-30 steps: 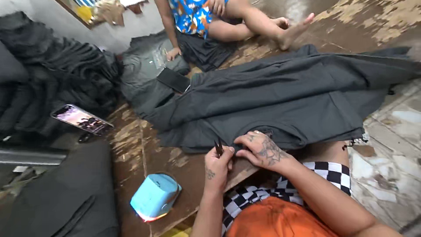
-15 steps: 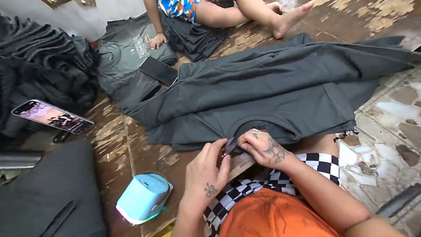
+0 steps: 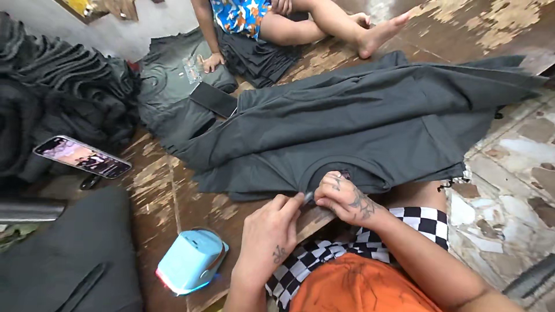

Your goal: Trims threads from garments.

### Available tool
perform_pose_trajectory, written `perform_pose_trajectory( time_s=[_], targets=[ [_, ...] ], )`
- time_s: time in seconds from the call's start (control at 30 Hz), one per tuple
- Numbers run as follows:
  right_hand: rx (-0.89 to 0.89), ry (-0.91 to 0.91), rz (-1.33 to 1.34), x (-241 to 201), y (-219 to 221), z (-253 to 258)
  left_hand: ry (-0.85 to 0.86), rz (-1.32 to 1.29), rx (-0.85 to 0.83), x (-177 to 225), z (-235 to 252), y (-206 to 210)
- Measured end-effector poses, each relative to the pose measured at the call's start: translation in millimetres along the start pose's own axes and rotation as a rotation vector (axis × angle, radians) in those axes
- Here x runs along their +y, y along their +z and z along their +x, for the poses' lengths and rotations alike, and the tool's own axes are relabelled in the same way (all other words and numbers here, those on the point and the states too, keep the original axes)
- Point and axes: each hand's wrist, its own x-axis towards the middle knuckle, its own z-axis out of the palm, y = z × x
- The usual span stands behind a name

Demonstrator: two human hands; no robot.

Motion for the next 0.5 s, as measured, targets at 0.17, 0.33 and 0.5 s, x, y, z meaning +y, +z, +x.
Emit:
perform_pose_trajectory(
  time_s=[0.17, 0.33, 0.5],
  targets=[
    [-0.013, -0.018, -0.004, 1, 0, 0, -0.025, -0.047, 0.003, -2, -4, 3],
    [-0.043, -0.025, 0.067, 0, -3, -1, -0.069, -0.009, 0.038, -10, -8, 1],
    [-0.077, -0.021, 0.112, -5, -6, -2, -0.125, -0.202, 0.099, -22, -10, 10]
  ],
)
